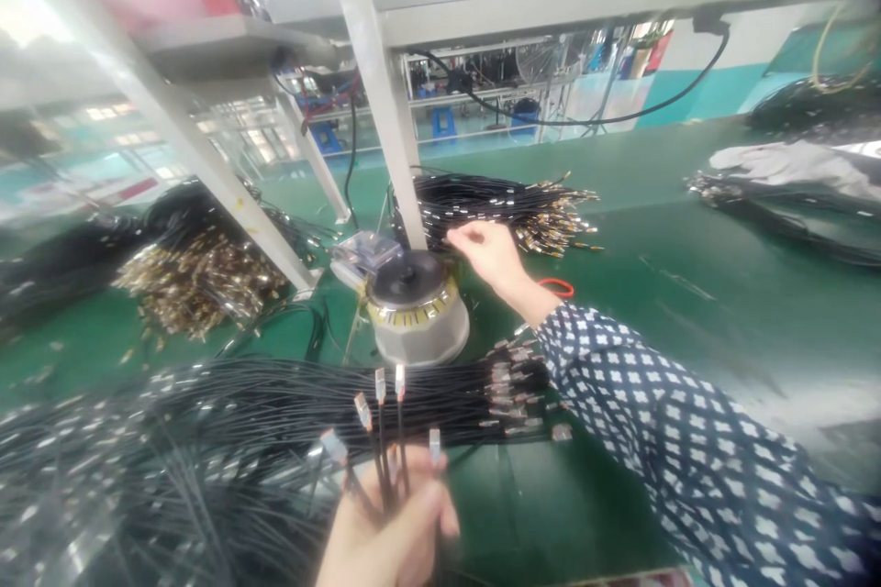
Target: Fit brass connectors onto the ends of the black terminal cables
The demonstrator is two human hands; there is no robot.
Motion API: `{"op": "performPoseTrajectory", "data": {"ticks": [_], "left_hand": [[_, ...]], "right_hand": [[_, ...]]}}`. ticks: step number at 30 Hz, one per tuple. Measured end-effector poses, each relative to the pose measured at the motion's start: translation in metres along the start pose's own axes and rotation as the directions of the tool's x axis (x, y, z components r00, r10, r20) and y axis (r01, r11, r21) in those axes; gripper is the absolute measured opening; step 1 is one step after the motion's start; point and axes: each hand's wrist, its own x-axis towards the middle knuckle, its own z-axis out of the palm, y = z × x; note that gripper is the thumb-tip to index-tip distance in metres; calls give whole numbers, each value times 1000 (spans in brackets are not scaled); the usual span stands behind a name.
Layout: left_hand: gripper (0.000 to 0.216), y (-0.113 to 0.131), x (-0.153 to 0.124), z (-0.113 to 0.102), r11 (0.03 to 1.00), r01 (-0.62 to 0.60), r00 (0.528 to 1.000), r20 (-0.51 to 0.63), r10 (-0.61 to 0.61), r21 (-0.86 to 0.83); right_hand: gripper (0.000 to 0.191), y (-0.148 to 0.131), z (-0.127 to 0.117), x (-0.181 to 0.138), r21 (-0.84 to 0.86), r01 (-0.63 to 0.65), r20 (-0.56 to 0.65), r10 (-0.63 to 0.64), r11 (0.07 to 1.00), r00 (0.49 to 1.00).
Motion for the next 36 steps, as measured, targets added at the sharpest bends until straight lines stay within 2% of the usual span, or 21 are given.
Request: {"op": "performPoseTrajectory", "data": {"ticks": [2, 5, 8, 9, 12, 16, 21, 26, 32, 36], "left_hand": [[29, 0, 0, 1, 1000, -7, 1000, -2, 7, 3], [29, 0, 0, 1, 1000, -4, 1000, -5, 4, 12], [30, 0, 0, 2, 1000, 2, 1000, -8, -2, 22], [31, 0, 0, 2, 1000, 4, 1000, -13, -4, 23], [33, 1, -2, 3, 1000, 6, 999, -37, -5, 25], [33, 3, -3, 5, 1000, 8, 999, -42, -7, 25], [35, 5, -3, 9, 1000, 16, 999, -34, -16, 11], [35, 6, -4, 9, 1000, 14, 1000, -26, -13, 26], [34, 7, -6, 11, 1000, -4, 999, -50, 5, 25], [33, 6, -9, 12, 999, -39, 993, -113, 42, 32]], "right_hand": [[16, 1, -1, -2, 33, 1, -14, 0, 999, 1000], [18, 4, 0, -3, 66, -50, 30, 48, 997, 998], [9, 7, 3, -4, 86, -74, 51, 70, 994, 996], [6, 8, 3, -4, 91, -69, 44, 65, 993, 997], [17, 5, 5, -6, 107, -11, 7, 10, 994, 1000], [16, 1, 2, -8, 158, 76, -67, -66, 985, 996], [14, 7, -1, -8, 184, -4, -38, 11, 983, 999], [19, 11, 1, -10, 161, -23, 2, 23, 987, 1000], [33, 1, -2, -10, 147, 88, -13, -87, 985, 996], [26, -5, -11, -43, 199, 145, -26, -143, 969, 989]]}}
